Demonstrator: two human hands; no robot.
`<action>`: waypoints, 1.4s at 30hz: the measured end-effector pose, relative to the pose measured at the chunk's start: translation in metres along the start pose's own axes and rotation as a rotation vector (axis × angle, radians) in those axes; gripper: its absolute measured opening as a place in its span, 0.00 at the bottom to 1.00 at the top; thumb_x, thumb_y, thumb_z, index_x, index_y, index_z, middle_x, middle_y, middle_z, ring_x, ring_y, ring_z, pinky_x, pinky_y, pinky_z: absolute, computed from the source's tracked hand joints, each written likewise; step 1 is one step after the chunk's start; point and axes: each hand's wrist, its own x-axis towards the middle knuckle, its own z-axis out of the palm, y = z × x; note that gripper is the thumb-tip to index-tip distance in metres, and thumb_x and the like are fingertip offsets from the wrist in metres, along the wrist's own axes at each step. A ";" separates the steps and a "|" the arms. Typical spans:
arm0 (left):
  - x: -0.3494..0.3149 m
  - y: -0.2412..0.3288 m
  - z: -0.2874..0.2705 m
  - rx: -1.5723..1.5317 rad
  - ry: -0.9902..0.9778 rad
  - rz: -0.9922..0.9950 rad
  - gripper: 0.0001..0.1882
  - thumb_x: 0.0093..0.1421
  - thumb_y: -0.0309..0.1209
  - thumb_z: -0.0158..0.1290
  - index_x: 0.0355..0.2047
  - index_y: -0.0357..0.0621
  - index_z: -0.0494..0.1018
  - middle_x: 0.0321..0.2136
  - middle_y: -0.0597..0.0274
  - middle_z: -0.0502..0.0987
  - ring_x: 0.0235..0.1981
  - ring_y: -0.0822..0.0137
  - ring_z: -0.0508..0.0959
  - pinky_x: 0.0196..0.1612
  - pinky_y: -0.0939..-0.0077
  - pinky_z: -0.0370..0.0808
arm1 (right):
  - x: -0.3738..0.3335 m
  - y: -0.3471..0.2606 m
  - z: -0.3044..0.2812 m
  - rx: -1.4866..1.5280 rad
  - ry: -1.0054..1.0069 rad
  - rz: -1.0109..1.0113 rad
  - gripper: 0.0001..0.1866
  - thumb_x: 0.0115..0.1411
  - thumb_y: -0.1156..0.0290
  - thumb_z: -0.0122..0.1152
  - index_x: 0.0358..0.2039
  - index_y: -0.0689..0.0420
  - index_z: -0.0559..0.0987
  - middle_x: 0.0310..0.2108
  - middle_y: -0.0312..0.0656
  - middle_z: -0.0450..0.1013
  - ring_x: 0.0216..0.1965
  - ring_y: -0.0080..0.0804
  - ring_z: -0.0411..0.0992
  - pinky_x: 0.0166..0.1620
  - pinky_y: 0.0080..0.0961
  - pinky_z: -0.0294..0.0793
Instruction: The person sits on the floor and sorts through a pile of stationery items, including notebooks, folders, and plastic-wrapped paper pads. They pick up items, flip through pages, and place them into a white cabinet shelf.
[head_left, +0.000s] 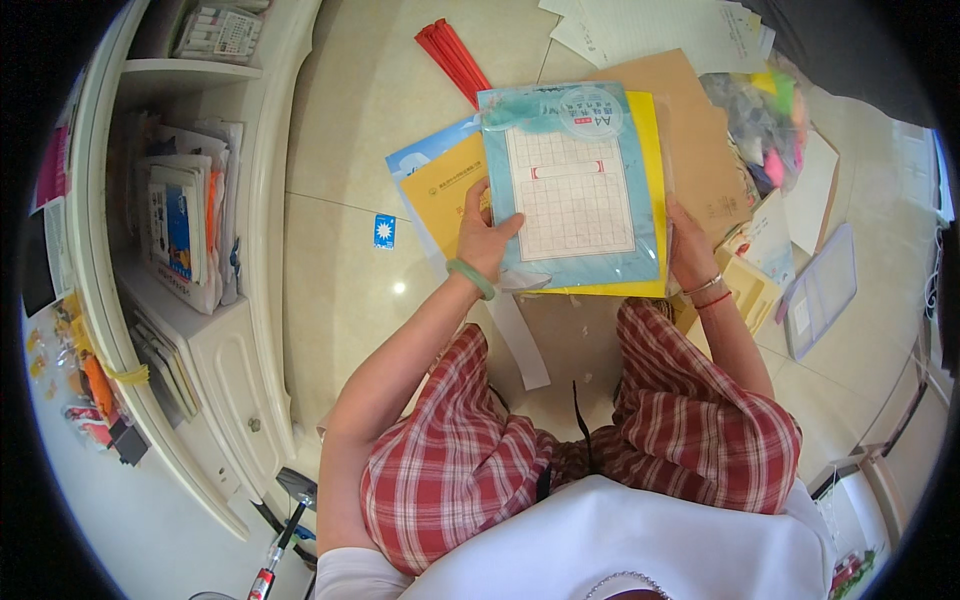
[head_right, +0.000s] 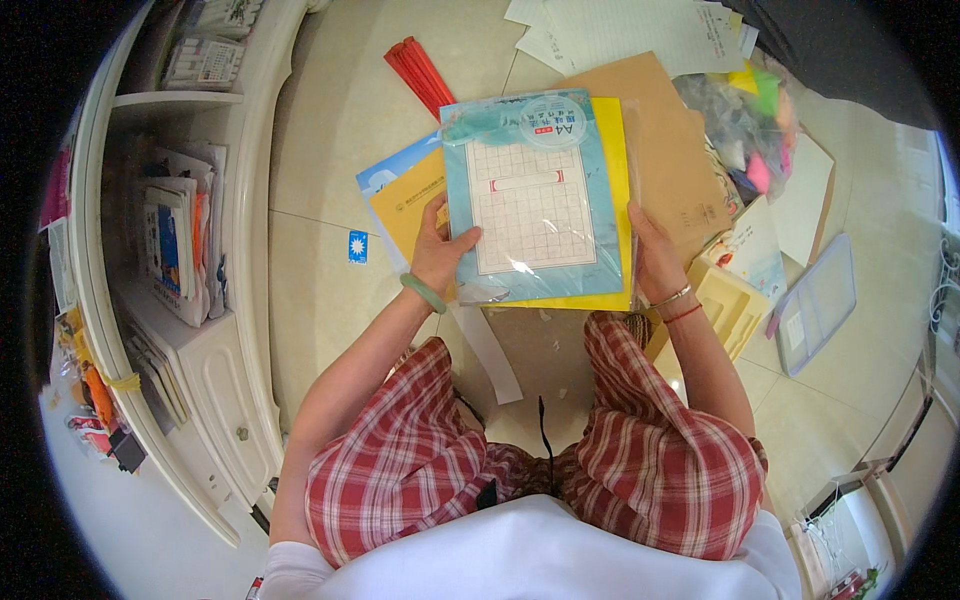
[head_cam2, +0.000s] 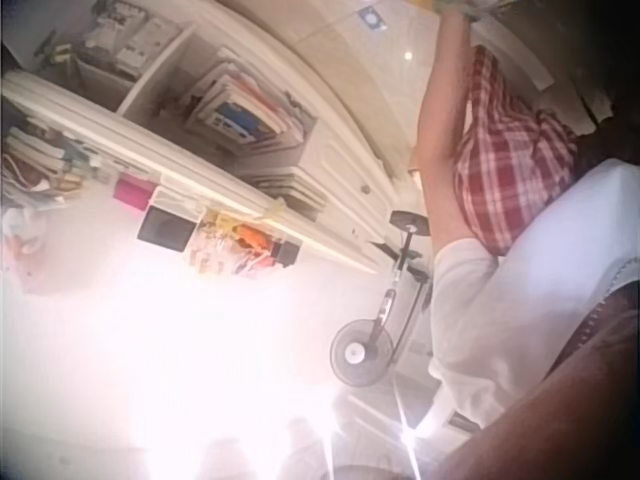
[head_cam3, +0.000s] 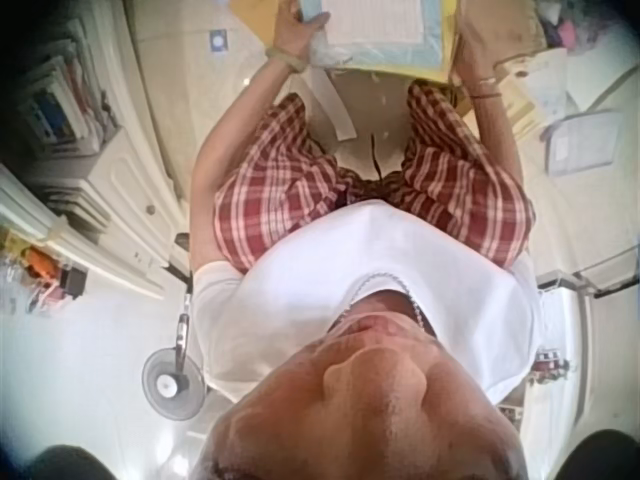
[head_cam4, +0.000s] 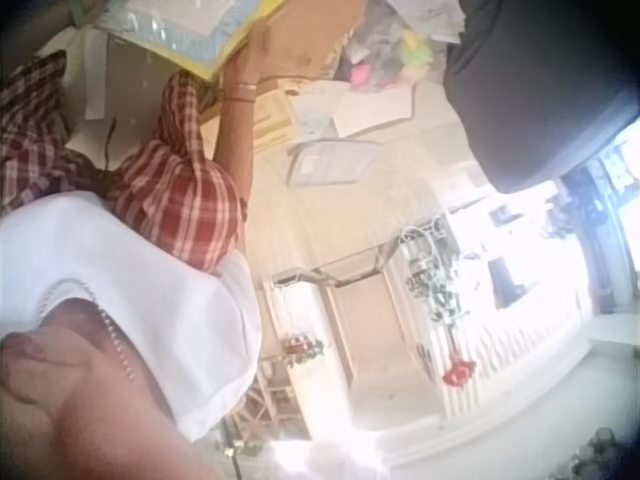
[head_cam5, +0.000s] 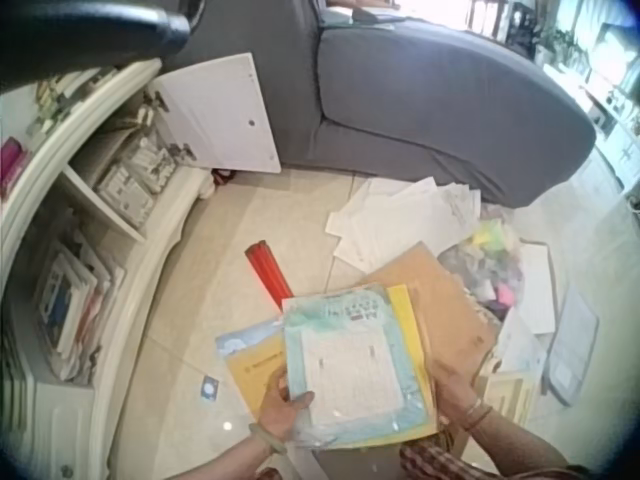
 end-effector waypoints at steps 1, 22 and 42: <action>0.002 -0.003 -0.003 0.026 -0.007 0.052 0.34 0.53 0.15 0.50 0.58 0.46 0.51 0.39 0.55 0.73 0.41 0.65 0.74 0.44 0.74 0.73 | -0.001 0.000 0.005 -0.124 -0.038 -0.032 0.19 0.61 0.68 0.54 0.50 0.62 0.68 0.43 0.38 0.72 0.43 0.25 0.71 0.47 0.24 0.71; 0.018 0.118 -0.041 0.367 -0.428 0.133 0.29 0.57 0.21 0.48 0.60 0.48 0.55 0.47 0.55 0.71 0.48 0.67 0.71 0.51 0.71 0.68 | 0.018 -0.087 -0.011 0.127 -0.561 -0.034 0.34 0.62 0.44 0.42 0.58 0.58 0.61 0.56 0.44 0.64 0.57 0.38 0.63 0.58 0.39 0.61; 0.034 0.167 -0.110 0.356 -0.249 0.559 0.41 0.51 0.33 0.60 0.62 0.46 0.51 0.52 0.57 0.67 0.52 0.65 0.68 0.51 0.72 0.68 | 0.026 -0.052 0.036 -0.426 -0.415 -0.241 0.25 0.52 0.77 0.63 0.52 0.55 0.70 0.43 0.32 0.73 0.44 0.23 0.70 0.49 0.25 0.68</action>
